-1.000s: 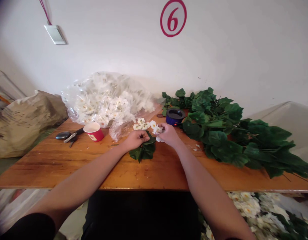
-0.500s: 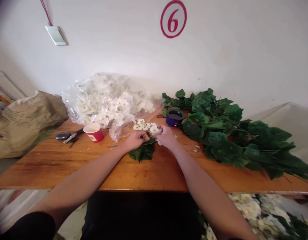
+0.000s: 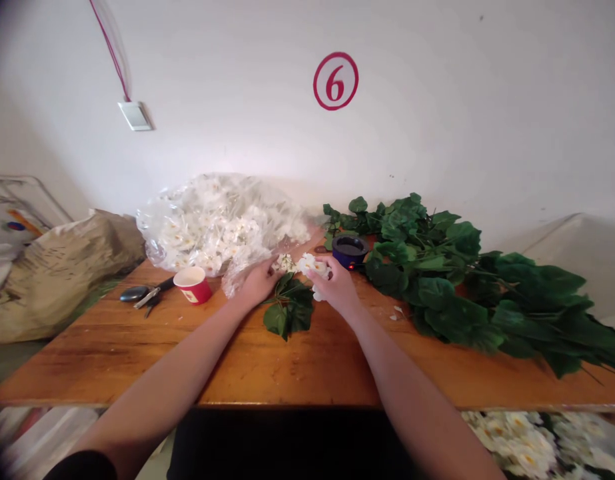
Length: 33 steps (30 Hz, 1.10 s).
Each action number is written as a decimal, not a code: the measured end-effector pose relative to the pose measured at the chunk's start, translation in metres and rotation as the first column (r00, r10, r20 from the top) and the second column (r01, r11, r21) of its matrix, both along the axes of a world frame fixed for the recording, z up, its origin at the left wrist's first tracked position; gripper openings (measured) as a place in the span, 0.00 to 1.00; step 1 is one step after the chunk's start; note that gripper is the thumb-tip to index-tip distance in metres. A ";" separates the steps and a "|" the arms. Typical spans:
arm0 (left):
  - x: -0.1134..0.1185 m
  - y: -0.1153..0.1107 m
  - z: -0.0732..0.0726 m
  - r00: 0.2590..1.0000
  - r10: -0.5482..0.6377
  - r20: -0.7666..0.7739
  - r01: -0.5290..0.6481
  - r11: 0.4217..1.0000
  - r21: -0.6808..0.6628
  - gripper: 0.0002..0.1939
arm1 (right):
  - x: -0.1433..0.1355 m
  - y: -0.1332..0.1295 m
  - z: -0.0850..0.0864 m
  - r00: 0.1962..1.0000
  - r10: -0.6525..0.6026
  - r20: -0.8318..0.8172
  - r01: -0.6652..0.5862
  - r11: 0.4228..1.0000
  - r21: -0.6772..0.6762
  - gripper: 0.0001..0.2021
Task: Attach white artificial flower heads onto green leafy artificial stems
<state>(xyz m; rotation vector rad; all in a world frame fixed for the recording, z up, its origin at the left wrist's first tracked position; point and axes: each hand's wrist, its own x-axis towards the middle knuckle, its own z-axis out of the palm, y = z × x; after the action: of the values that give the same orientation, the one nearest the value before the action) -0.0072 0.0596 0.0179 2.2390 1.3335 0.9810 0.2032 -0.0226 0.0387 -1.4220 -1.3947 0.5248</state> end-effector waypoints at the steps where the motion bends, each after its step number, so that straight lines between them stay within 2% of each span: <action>1: 0.000 0.001 -0.001 0.999 -0.012 -0.051 0.013 1.000 0.006 0.21 | 0.000 0.000 0.000 1.000 0.000 0.028 0.000 1.000 0.007 0.23; 4: 0.001 0.004 -0.002 0.992 -0.015 -0.128 0.018 0.999 0.028 0.13 | 0.002 0.000 -0.002 0.994 -0.019 0.106 0.015 0.999 0.036 0.22; 6: 0.000 0.004 0.000 0.995 0.002 -0.096 0.002 0.999 0.046 0.13 | 0.003 0.000 -0.002 0.988 -0.065 0.138 0.056 0.996 0.066 0.22; 8: -0.001 0.002 0.005 1.000 0.003 0.023 -0.004 0.998 0.058 0.14 | 0.004 0.000 -0.002 0.982 -0.123 0.142 0.109 0.989 0.103 0.23; 10: -0.001 -0.002 0.010 0.978 -0.015 0.207 0.005 0.999 0.052 0.15 | 0.005 -0.003 0.000 0.974 -0.188 0.126 0.166 0.972 0.164 0.23; 13: 0.000 -0.013 0.022 0.897 -0.017 0.442 0.013 1.000 0.012 0.17 | 0.006 -0.009 0.006 0.961 -0.259 0.095 0.219 0.926 0.309 0.20; 15: 0.003 -0.021 0.030 0.837 -0.019 0.548 0.034 0.999 -0.018 0.17 | 0.005 -0.013 0.010 0.962 -0.261 0.076 0.210 0.890 0.404 0.18; 18: 0.007 -0.036 0.042 0.710 -0.057 0.702 0.108 0.994 -0.028 0.18 | 0.002 -0.018 0.013 0.988 -0.152 0.039 0.113 0.860 0.497 0.22; 21: 0.011 -0.050 0.050 0.618 -0.111 0.778 0.203 0.979 -0.021 0.18 | -0.005 -0.021 0.014 0.993 0.114 -0.001 -0.098 0.855 0.510 0.34; 23: 0.015 -0.059 0.052 0.605 -0.147 0.783 0.294 0.955 -0.048 0.18 | -0.011 -0.024 0.014 0.954 0.297 -0.035 -0.245 0.845 0.476 0.40; 25: 0.019 -0.067 0.052 0.611 -0.180 0.771 0.391 0.916 -0.096 0.19 | -0.017 -0.027 0.013 0.921 0.382 -0.081 -0.312 0.845 0.434 0.38; 27: 0.021 -0.072 0.051 0.618 -0.217 0.756 0.478 0.867 -0.141 0.19 | -0.020 -0.029 0.013 0.930 0.351 -0.109 -0.280 0.869 0.408 0.29; 29: 0.022 -0.074 0.050 0.610 -0.247 0.753 0.552 0.814 -0.180 0.19 | -0.020 -0.030 0.015 0.963 0.257 -0.087 -0.202 0.892 0.404 0.20; 31: 0.020 -0.073 0.050 0.578 -0.261 0.773 0.622 0.754 -0.210 0.19 | -0.017 -0.030 0.017 0.986 0.169 -0.001 -0.151 0.883 0.445 0.15; 33: 0.019 -0.071 0.051 0.554 -0.288 0.781 0.690 0.684 -0.237 0.17 | -0.013 -0.029 0.019 0.986 0.115 0.123 -0.162 0.850 0.502 0.13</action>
<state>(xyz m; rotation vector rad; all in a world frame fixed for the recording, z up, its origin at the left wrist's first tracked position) 0.0116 -0.0113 0.0688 1.4247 0.4387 0.9259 0.1898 -0.0520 0.0579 -0.9242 -1.5719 0.1546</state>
